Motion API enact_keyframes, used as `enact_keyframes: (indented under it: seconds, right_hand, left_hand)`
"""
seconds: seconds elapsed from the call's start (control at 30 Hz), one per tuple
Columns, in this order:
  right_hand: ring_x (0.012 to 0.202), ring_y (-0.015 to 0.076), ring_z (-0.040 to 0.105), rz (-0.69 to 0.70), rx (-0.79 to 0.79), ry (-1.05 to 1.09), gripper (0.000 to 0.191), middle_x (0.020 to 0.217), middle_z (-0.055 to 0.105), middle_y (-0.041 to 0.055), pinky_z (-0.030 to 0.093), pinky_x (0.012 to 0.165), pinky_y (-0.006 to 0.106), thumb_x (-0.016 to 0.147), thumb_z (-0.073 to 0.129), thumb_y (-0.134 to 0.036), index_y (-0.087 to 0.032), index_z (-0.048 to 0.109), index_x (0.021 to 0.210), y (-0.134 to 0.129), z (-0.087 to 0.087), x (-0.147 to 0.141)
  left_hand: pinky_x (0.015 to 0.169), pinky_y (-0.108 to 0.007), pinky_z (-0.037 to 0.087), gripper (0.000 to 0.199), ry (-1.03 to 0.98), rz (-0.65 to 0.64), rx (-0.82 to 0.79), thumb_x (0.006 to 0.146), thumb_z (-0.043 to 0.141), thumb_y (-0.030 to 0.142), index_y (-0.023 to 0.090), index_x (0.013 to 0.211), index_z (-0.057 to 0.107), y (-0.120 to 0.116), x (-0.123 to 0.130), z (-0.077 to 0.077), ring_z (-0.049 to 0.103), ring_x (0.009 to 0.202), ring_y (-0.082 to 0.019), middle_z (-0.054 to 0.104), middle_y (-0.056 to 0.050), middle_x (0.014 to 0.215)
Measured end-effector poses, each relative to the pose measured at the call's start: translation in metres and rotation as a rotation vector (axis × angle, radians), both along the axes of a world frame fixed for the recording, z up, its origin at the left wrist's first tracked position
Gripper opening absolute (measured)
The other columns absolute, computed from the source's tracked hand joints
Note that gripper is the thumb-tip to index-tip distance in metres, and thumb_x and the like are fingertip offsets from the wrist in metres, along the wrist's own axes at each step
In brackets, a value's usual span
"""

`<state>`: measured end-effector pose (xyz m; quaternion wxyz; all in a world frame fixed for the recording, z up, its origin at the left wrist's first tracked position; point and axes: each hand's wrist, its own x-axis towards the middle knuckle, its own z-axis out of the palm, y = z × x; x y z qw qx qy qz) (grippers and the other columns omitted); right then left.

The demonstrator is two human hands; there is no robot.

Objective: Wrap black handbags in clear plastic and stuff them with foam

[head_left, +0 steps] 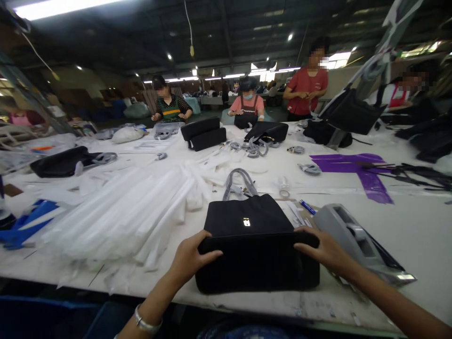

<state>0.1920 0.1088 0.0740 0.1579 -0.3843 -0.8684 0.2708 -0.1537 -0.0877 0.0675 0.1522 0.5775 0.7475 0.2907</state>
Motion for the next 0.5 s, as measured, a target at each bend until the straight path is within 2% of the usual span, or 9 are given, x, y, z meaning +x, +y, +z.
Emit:
enact_keyframes:
  seconds: [0.13,0.23,0.37,0.43,0.5]
  right_hand:
    - [0.099,0.0316,0.067,-0.242,-0.038,-0.007,0.049,0.102,0.073,0.0102,0.050,0.089,0.042,0.084,0.051,-0.063,-0.020,0.068,0.099,0.012,-0.031,-0.025]
    - [0.101,0.0326,0.066,-0.328,-0.012,-0.111,0.053,0.101,0.073,0.0132,0.048,0.089,0.041,0.083,0.049,-0.065,-0.018,0.069,0.097,0.020,-0.042,-0.041]
    - [0.093,0.0302,0.068,-0.287,0.061,-0.158,0.046,0.090,0.074,0.0103,0.049,0.083,0.038,0.084,0.049,-0.060,-0.021,0.069,0.098,0.021,-0.042,-0.045]
    - [0.089,0.0294,0.069,-0.262,0.091,-0.174,0.043,0.086,0.073,0.0095,0.049,0.080,0.037,0.085,0.049,-0.057,-0.021,0.069,0.097,0.018,-0.041,-0.041]
    - [0.086,0.0293,0.069,-0.247,0.103,-0.194,0.043,0.084,0.073,0.0097,0.049,0.078,0.038,0.086,0.047,-0.056,-0.021,0.070,0.097,0.014,-0.042,-0.037]
  left_hand:
    - [0.070,-0.027,0.045,0.038,-0.080,0.096,0.000,0.083,0.057,0.058,0.021,0.082,0.064,0.028,-0.005,-0.028,0.066,0.076,-0.021,0.070,-0.001,0.079]
    - [0.073,-0.029,0.045,0.042,-0.042,0.149,-0.103,0.086,0.052,0.060,0.021,0.080,0.065,0.043,-0.008,-0.042,0.067,0.083,-0.024,0.072,-0.005,0.083]
    - [0.074,-0.035,0.046,0.043,0.244,0.169,-0.184,0.091,0.046,0.058,0.021,0.094,0.066,0.041,-0.004,-0.040,0.068,0.084,-0.028,0.071,-0.009,0.088]
    - [0.084,-0.039,0.046,0.033,0.390,0.114,-0.101,0.096,0.045,0.044,0.020,0.101,0.066,0.036,0.005,-0.033,0.067,0.093,-0.028,0.071,-0.010,0.098]
    - [0.097,-0.042,0.041,0.026,0.465,-0.001,0.005,0.097,0.044,0.032,0.021,0.113,0.063,0.034,0.016,-0.028,0.062,0.109,-0.027,0.067,-0.010,0.115]
